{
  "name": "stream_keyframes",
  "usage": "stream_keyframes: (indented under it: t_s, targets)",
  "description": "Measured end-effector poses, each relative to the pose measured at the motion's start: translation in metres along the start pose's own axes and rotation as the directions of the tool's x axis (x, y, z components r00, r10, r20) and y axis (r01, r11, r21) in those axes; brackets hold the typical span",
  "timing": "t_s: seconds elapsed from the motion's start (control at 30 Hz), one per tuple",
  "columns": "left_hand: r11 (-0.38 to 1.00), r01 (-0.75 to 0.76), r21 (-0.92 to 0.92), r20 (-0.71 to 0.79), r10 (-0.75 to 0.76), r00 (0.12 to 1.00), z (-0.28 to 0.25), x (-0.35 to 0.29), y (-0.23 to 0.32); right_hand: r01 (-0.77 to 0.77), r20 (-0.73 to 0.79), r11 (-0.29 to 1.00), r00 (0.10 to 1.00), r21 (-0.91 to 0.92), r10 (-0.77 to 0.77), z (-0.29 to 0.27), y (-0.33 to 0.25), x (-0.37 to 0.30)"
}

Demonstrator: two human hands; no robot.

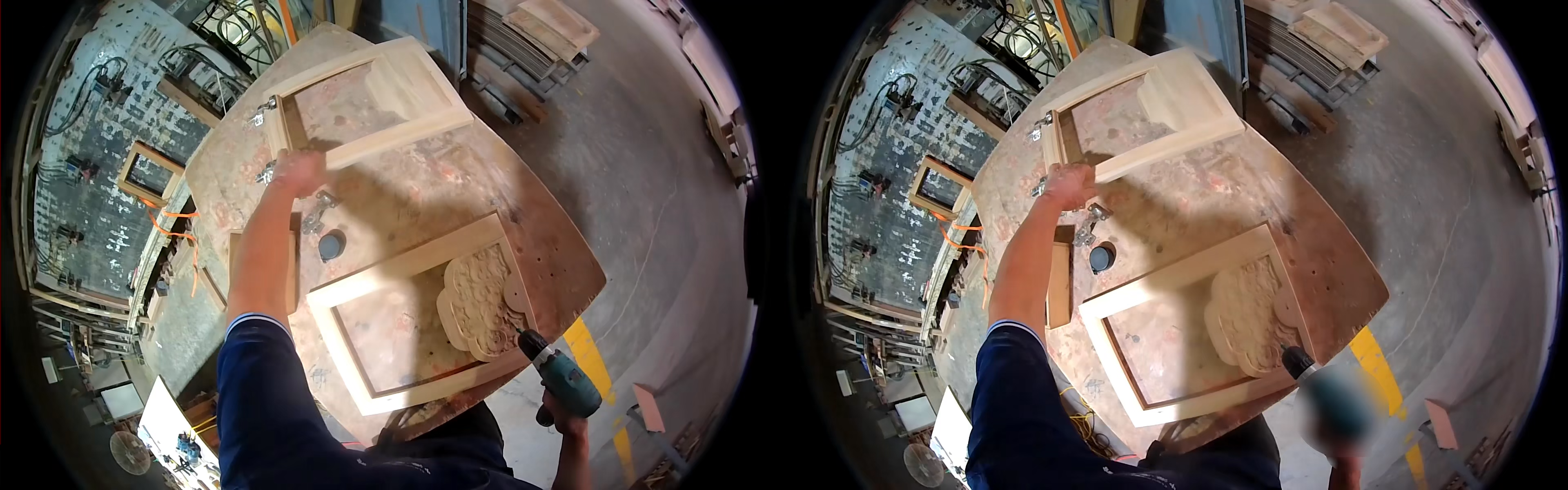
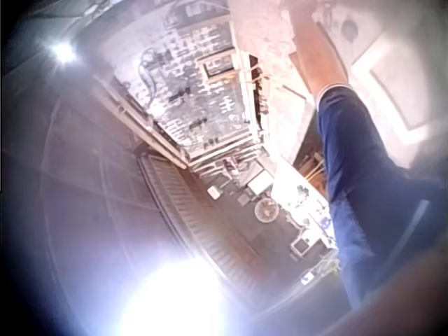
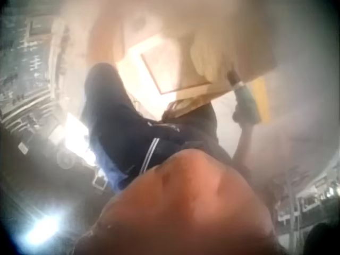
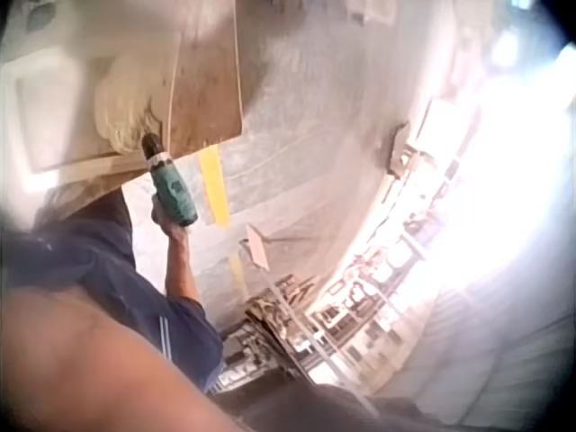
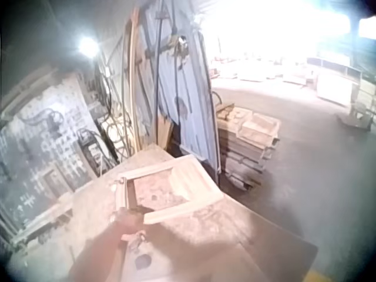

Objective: The person uses a drill to install hinges on a wooden door frame, then gathers several drawer slides from a shelf and matches them together by hand in a workshop.

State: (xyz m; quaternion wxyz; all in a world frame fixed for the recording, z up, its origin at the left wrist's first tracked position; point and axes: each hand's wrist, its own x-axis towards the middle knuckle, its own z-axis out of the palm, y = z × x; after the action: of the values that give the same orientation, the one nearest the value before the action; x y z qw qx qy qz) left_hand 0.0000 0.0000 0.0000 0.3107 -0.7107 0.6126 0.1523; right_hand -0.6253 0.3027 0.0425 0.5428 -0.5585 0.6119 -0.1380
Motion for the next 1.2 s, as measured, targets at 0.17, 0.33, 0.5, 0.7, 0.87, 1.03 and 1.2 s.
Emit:
stream_keyframes:
  t_s: [0.17, 0.33, 0.5, 0.7, 0.87, 1.03, 1.2]
  targets:
    - [0.986, 0.140, -0.089, -0.341, -0.162, 0.926, 0.044, 0.032, -0.042, -0.196, 0.008, 0.956, 0.980, 0.220, 0.200, 0.010, -0.007, 0.011]
    - [0.958, 0.263, -0.113, -0.441, -0.285, 0.851, 0.060, 0.033, -0.047, -0.114, 0.027, 0.980, 0.993, 0.164, 0.111, 0.018, -0.013, 0.020]
    - [0.879, 0.125, -0.461, -0.652, -0.431, 0.624, 0.103, -0.016, -0.102, 0.083, 0.138, 0.995, 0.988, -0.061, -0.074, 0.031, -0.005, 0.023]
    - [0.684, 0.028, -0.729, -0.479, -0.540, 0.692, 0.177, -0.134, -0.126, 0.106, 0.049, 0.990, 0.993, 0.098, -0.111, 0.056, -0.030, 0.026]
    - [0.726, 0.184, -0.663, -0.291, -0.475, 0.831, 0.250, -0.162, -0.129, 0.329, 0.147, 0.936, 0.939, -0.123, -0.311, 0.070, -0.056, 0.032]
    - [0.683, 0.156, -0.713, -0.328, -0.522, 0.787, 0.251, -0.122, -0.116, 0.248, 0.271, 0.964, 0.938, -0.093, -0.215, 0.077, -0.040, 0.023]
    - [0.705, 0.253, -0.662, -0.292, -0.554, 0.780, 0.238, -0.088, -0.111, 0.191, 0.359, 0.982, 0.917, -0.007, -0.176, 0.099, -0.041, 0.008]
